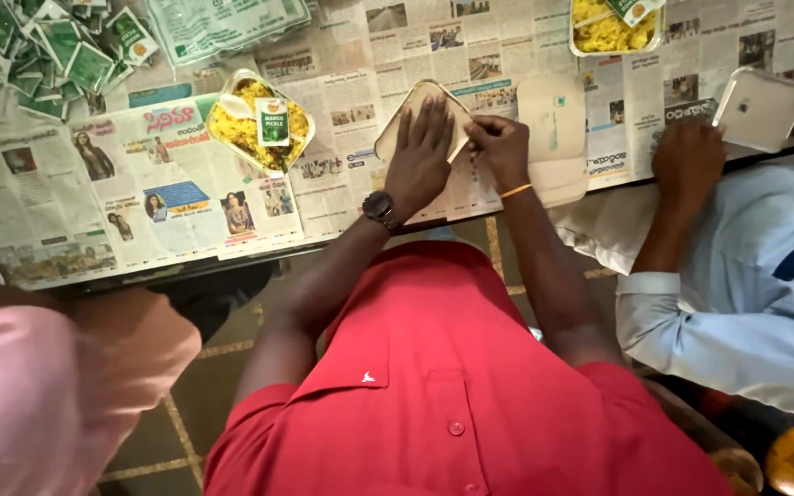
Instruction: The person packs yellow food portions into takeaway trays on a newspaper-covered table, places green sachet packets on the food, closes the tray lids, and stacks the packed trays aside. Later the person handles empty trays and a spoon beside a large bowl of the yellow food while others scoop portions.
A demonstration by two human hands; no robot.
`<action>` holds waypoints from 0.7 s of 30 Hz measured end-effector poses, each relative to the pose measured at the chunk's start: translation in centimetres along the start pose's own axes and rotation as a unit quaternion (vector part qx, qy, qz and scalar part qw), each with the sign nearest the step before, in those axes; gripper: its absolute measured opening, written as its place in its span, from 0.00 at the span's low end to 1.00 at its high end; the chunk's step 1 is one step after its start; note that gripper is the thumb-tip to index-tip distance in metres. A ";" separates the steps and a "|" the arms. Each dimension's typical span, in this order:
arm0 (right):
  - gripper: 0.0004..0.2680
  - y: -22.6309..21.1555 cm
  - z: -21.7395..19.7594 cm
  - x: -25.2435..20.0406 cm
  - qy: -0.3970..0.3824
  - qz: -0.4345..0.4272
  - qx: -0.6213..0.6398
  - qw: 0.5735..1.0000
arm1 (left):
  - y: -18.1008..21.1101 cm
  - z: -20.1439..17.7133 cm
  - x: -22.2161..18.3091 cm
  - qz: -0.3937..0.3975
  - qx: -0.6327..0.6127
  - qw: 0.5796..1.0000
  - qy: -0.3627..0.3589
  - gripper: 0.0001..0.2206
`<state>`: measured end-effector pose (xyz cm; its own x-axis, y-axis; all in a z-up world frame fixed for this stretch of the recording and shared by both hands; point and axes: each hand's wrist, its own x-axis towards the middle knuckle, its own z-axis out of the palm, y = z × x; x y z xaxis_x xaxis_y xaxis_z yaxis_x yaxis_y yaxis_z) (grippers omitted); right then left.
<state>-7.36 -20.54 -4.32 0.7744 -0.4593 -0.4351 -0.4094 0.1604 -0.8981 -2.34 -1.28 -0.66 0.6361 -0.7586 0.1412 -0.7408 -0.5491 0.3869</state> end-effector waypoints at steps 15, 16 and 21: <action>0.07 1.8 -1.0 2.2 -0.034 -0.050 0.010 0.998 | 0.0 0.4 0.0 0.001 0.000 1.000 0.000 0.32; 0.07 0.9 -1.2 2.3 -0.035 -0.050 0.009 0.998 | 0.1 0.4 0.0 -0.001 0.000 1.000 0.000 0.32; 0.07 -2.1 -1.8 2.7 -0.130 -0.048 -0.073 0.988 | 0.1 -0.2 0.0 0.000 -0.019 1.000 -0.015 0.34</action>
<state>-5.30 -23.71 -3.49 0.9028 -0.2241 -0.3670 -0.3784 -0.0088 -0.9256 -2.37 -1.30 -0.40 0.6283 -0.7695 0.1144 -0.7324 -0.5355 0.4205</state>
